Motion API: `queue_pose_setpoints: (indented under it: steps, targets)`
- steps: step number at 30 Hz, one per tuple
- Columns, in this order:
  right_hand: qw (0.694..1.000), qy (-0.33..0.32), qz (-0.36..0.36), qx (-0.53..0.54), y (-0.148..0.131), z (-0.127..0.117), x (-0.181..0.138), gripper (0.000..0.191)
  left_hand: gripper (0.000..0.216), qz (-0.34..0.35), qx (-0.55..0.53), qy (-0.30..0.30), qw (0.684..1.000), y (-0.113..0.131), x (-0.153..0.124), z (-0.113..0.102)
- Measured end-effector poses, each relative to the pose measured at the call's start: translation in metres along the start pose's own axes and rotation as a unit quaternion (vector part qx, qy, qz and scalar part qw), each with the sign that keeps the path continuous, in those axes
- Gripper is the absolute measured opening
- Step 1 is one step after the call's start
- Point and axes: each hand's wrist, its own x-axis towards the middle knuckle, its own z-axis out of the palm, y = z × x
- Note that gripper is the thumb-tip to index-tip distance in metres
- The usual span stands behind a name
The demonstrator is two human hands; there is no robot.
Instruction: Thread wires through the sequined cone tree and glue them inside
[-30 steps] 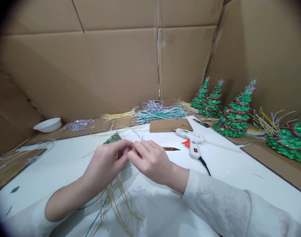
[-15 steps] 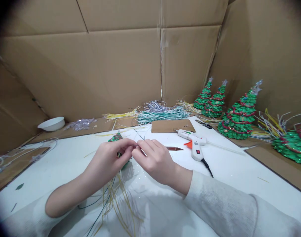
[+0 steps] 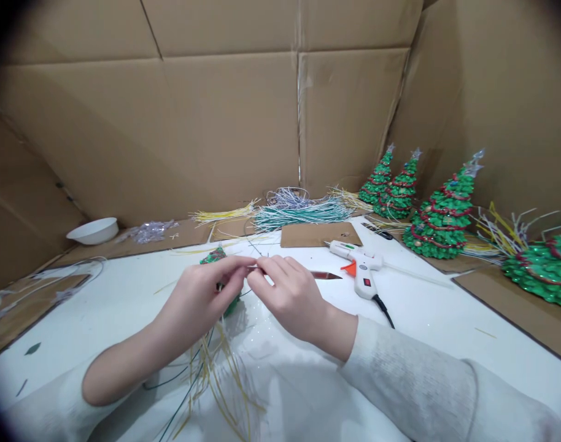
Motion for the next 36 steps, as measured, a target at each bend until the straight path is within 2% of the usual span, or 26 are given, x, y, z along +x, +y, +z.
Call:
queue_pose_setpoints:
  steps: [3, 7, 18, 25, 28, 31, 36]
  targets:
    - [0.998, 0.006, 0.051, 0.037, 0.002, 0.002, 0.000, 0.015, 0.016, -0.040, -0.043, -0.023, 0.998, 0.001, 0.005, -0.010]
    - [0.992, 0.018, 0.085, 0.092, 0.001, 0.003, 0.001, 0.013, 0.018, -0.038, -0.106, -0.046, 0.993, 0.000, 0.009, -0.018]
    - [0.962, 0.031, 0.140, 0.232, 0.001, 0.004, 0.003, 0.009, 0.021, -0.084, -0.225, -0.097, 0.966, -0.001, 0.012, -0.020]
    - [0.917, 0.005, 0.246, 0.312, -0.001, 0.000, 0.005, 0.012, 0.021, -0.091, -0.240, -0.089, 0.962, 0.002, 0.011, -0.020]
    - [0.907, -0.004, 0.254, 0.336, -0.001, -0.003, 0.009, 0.013, 0.018, -0.082, -0.223, -0.080, 0.968, 0.003, 0.010, -0.022]
    - [0.896, -0.028, 0.260, 0.360, -0.002, -0.005, 0.013, 0.004, 0.016, -0.066, -0.209, -0.074, 0.973, 0.003, 0.010, -0.023]
    - [0.843, -0.077, 0.331, 0.417, -0.003, -0.009, 0.019, 0.007, 0.015, -0.057, -0.177, -0.071, 0.980, 0.003, 0.009, -0.025]
